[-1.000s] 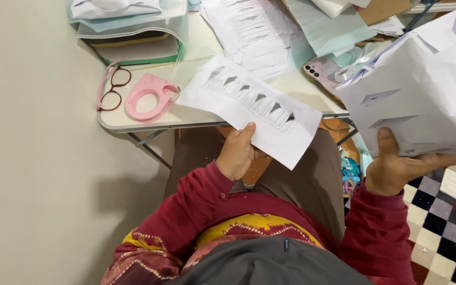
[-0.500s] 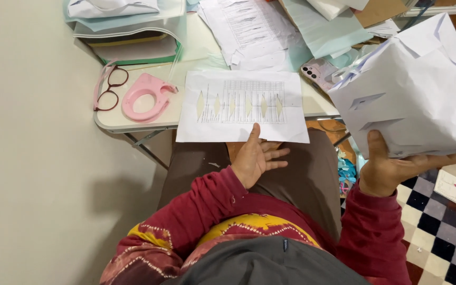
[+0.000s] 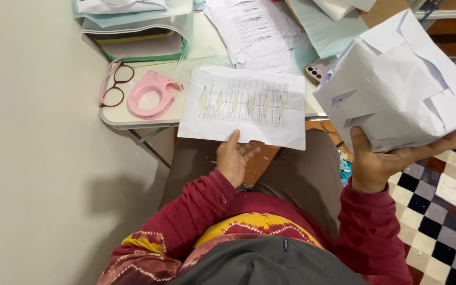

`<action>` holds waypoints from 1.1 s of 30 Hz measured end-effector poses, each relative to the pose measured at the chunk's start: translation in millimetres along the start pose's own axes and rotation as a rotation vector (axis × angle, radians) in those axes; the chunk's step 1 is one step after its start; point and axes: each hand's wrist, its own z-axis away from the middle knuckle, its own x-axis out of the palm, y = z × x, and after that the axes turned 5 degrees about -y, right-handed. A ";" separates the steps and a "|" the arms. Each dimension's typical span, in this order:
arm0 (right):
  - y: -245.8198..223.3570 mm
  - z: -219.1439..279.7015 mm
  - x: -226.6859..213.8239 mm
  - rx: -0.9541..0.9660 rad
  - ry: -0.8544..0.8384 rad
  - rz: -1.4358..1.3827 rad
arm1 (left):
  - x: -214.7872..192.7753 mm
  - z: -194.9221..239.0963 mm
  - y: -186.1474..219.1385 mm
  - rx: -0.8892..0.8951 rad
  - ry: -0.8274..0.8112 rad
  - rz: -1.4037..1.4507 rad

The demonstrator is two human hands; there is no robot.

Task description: The person assembles a white paper container by folding paper sheets and securing the edges with strips of tape from a pink dispenser.

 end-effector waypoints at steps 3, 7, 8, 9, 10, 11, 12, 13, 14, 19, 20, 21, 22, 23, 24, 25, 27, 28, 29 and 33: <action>-28.3 -25.9 23.5 -0.059 -0.047 -0.172 | 8.3 10.5 -1.2 -0.107 -0.157 -0.105; -36.9 -41.6 55.8 -0.236 -0.151 -0.071 | 9.4 12.0 0.2 -0.124 -0.104 -0.110; -33.1 -41.3 66.3 -0.369 -0.171 0.060 | 5.7 8.5 0.1 -0.098 -0.049 -0.095; -29.4 -41.0 76.8 -0.501 -0.189 0.193 | 1.8 5.0 0.2 -0.072 0.006 -0.080; -11.7 -29.2 91.8 -0.499 -0.189 0.187 | -13.1 -5.6 -8.5 -0.069 0.011 -0.080; 5.7 -17.2 107.0 -0.579 -0.207 0.249 | -28.3 -16.1 -17.0 -0.054 -0.084 -0.049; 22.6 -4.7 122.5 -0.659 -0.224 0.309 | -44.0 -26.2 -25.5 -0.038 -0.178 -0.018; 14.9 0.9 131.4 -0.657 -0.224 0.302 | -35.7 -13.9 -19.5 -0.035 -0.172 -0.018; 7.4 6.1 139.8 -0.682 -0.247 0.372 | -26.7 -2.0 -14.0 -0.026 -0.189 -0.011; -13.7 31.7 159.8 -0.717 -0.320 0.558 | -21.8 2.9 -9.0 0.041 -0.212 0.025; -16.6 35.8 160.6 -0.703 -0.332 0.567 | -17.6 8.7 -5.1 0.038 -0.204 0.045; -19.6 40.0 161.5 -0.689 -0.343 0.577 | -13.5 14.6 -1.1 0.034 -0.196 0.064; -24.9 39.1 158.7 -0.690 -0.346 0.575 | -16.5 10.5 -3.8 0.034 -0.193 0.067; -30.2 38.2 155.9 -0.673 -0.385 0.565 | -19.6 6.5 -6.6 0.034 -0.206 0.042; -35.0 36.5 152.7 -0.656 -0.422 0.558 | -21.7 2.0 -9.5 0.034 -0.221 0.017; -38.5 37.3 150.1 -0.658 -0.423 0.559 | -21.3 3.0 -9.7 0.033 -0.222 0.019; -43.9 36.3 145.5 -0.614 -0.483 0.529 | -17.9 3.0 -9.5 0.032 -0.249 -0.020; -46.5 37.2 145.1 -0.615 -0.484 0.531 | -17.2 4.3 -9.4 0.031 -0.250 -0.018; -48.9 38.0 144.6 -0.614 -0.501 0.528 | -16.5 5.6 -9.5 0.033 -0.245 -0.013; -50.8 46.4 145.8 -0.584 -0.558 0.551 | -21.8 -3.4 -16.3 0.028 -0.255 -0.036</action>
